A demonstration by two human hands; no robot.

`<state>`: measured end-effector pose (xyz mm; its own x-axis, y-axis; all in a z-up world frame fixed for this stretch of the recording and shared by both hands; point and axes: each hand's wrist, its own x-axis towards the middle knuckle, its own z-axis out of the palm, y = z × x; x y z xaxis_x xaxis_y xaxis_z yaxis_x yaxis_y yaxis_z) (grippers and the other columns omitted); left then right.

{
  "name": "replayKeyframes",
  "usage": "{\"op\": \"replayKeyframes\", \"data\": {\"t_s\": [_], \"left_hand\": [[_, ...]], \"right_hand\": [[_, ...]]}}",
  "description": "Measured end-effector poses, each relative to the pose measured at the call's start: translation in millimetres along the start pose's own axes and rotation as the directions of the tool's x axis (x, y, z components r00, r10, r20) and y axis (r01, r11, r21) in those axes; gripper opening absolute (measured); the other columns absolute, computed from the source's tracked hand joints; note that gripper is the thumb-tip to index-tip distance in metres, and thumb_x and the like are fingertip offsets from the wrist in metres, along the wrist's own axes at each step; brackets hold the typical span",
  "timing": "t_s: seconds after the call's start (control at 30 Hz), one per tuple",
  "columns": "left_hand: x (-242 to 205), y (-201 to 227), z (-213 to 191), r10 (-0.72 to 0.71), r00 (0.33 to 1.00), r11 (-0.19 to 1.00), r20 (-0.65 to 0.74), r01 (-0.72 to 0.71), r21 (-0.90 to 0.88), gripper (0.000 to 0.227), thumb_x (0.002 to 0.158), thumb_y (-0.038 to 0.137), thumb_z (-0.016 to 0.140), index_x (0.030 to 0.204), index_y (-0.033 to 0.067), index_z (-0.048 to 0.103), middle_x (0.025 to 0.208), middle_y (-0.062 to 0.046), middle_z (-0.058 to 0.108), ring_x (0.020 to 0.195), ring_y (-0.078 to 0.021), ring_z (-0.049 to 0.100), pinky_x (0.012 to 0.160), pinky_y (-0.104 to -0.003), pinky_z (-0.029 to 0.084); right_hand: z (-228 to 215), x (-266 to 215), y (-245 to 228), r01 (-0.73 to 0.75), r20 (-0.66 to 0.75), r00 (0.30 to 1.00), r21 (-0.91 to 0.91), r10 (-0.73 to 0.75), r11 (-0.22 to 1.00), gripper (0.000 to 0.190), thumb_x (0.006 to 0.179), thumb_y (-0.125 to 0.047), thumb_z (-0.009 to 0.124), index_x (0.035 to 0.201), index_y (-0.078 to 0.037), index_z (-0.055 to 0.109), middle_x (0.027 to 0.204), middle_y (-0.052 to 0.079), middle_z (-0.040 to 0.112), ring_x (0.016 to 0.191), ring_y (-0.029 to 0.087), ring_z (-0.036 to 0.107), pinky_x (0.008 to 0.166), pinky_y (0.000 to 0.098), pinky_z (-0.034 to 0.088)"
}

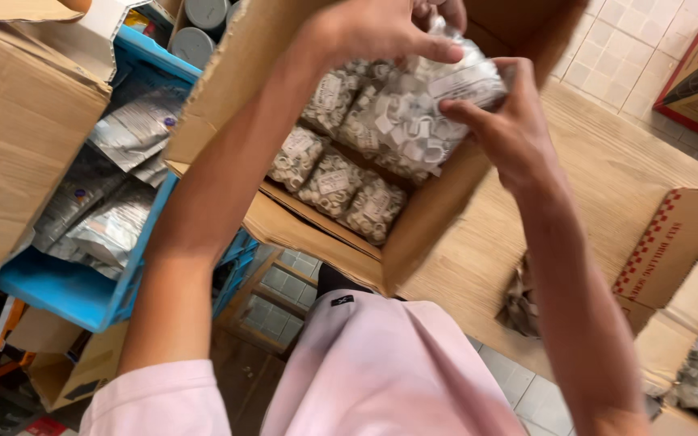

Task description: The person takes a small plastic bag containing parts from one cardboard box and places it into another cardboard box, repeating this for several bags.

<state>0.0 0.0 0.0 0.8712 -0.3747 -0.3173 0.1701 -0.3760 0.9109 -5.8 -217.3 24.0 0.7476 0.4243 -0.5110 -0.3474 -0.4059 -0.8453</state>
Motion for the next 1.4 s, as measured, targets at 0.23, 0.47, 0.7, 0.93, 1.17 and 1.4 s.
{"op": "replayKeyframes", "data": {"t_s": [0.23,0.47,0.7,0.93,1.17,1.4], "left_hand": [[-3.9,-42.5,27.1,-0.608,0.67,0.788,0.425,0.448,0.422,0.062,0.084,0.014,0.067,0.141,0.0037,0.046,0.136,-0.016,0.059,0.102,-0.0273,0.067,0.085,-0.034,0.06],[55.1,-227.0,85.0,-0.739,0.228,0.644,0.634,0.514,0.566,0.056,0.071,0.018,0.088,0.117,0.0089,0.058,0.123,-0.021,0.059,0.109,-0.0398,0.06,0.091,-0.047,0.053],[54.0,-236.2,83.7,-0.735,0.193,0.629,0.65,0.551,0.548,0.062,0.075,0.024,0.085,0.129,0.0148,0.056,0.134,-0.013,0.053,0.125,-0.0331,0.054,0.098,-0.044,0.053],[59.7,-248.2,82.3,-0.729,0.188,0.632,0.658,0.553,0.543,0.059,0.071,0.028,0.089,0.122,0.0167,0.061,0.122,-0.011,0.062,0.114,-0.0292,0.061,0.094,-0.042,0.055],[85.2,-254.5,106.7,-0.888,0.095,0.461,0.451,0.204,0.864,0.062,0.08,0.05,0.075,0.13,0.0189,0.058,0.132,0.0,0.06,0.119,-0.0194,0.058,0.101,-0.035,0.05],[67.7,-235.0,191.8,-0.874,0.299,0.038,-0.382,0.828,0.56,0.053,0.09,0.033,0.068,0.135,0.0098,0.054,0.124,-0.011,0.056,0.127,-0.0174,0.052,0.103,-0.021,0.046]], "right_hand": [[70.5,17.4,23.5,-0.433,0.128,0.841,-0.424,0.526,0.795,0.067,0.076,-0.01,0.074,0.136,-0.002,0.044,0.129,0.014,0.056,0.115,0.03,0.059,0.08,0.0399,0.061],[120.5,73.7,159.4,-0.648,0.374,0.62,-0.253,0.69,0.719,0.107,0.068,0.0,0.082,0.154,-0.001,0.02,0.147,0.04,0.027,0.116,0.059,0.051,0.086,0.0634,0.053],[122.2,89.4,225.4,-0.734,0.372,0.603,-0.088,0.706,0.674,0.112,0.068,0.0,0.083,0.156,-0.004,0.015,0.158,0.03,0.014,0.126,0.061,0.04,0.091,0.0635,0.051],[113.8,97.8,260.9,-0.73,0.364,0.643,0.026,0.674,0.682,0.091,0.069,0.001,0.083,0.147,-0.004,0.037,0.132,0.04,0.04,0.115,0.053,0.053,0.088,0.0566,0.056],[121.9,98.6,257.9,-0.73,0.372,0.647,0.048,0.666,0.682,0.09,0.073,-0.002,0.082,0.149,-0.003,0.033,0.115,0.035,0.049,0.105,0.043,0.058,0.09,0.0504,0.057],[126.5,114.1,225.9,-0.35,0.245,0.669,-0.729,0.702,0.588,0.077,0.075,-0.031,0.084,0.142,-0.016,0.049,0.103,0.022,0.07,0.093,0.034,0.071,0.068,0.0438,0.063]]}}
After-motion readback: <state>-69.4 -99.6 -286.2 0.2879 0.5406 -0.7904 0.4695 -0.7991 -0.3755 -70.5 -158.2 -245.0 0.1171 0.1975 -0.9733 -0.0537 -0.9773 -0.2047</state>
